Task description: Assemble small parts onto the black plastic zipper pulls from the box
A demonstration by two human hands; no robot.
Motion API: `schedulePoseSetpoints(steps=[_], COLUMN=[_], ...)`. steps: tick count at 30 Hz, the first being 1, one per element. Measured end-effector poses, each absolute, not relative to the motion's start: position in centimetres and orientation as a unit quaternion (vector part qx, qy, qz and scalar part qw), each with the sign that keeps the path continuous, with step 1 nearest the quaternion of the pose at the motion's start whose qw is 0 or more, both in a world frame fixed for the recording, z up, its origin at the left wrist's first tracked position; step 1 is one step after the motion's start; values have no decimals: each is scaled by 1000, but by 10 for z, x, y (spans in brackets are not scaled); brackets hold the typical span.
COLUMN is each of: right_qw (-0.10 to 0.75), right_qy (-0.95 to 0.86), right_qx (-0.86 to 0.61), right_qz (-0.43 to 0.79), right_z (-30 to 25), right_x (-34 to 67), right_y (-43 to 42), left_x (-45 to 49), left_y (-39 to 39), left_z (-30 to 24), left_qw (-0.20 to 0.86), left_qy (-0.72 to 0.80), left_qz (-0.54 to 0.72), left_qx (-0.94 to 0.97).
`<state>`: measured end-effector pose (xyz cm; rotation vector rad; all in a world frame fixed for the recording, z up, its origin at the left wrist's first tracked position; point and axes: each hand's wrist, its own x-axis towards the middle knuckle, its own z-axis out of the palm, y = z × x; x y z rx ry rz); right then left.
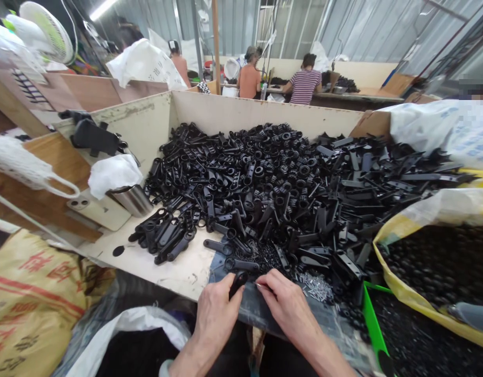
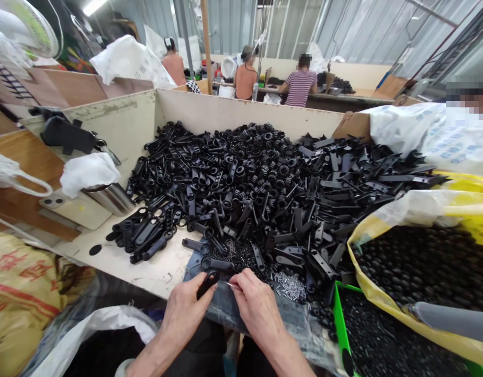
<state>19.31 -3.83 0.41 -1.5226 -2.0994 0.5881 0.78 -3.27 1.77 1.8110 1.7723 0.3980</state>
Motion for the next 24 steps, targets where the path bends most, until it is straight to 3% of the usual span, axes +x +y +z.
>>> schedulePoseSetpoints(steps=[6,10,18,24], right_qw=[179,192,308,260], right_qy=[-801,-801,-756,-792], right_qx=[-558,-554,-528,-524], right_qz=[119,118,236,174], right_z=[-1,-3,8,-3], right_x=[180,176,186,186], right_y=[-27,-26,-42,-58], left_x=[-7,-8,8,-2], left_y=[-24,-23,-19,-14], left_z=[17,19,14,17], left_qw=[258,244,220,229], left_qy=[691,693,682,673], left_qz=[135,113,82,86], left_qx=[662,668,692,699])
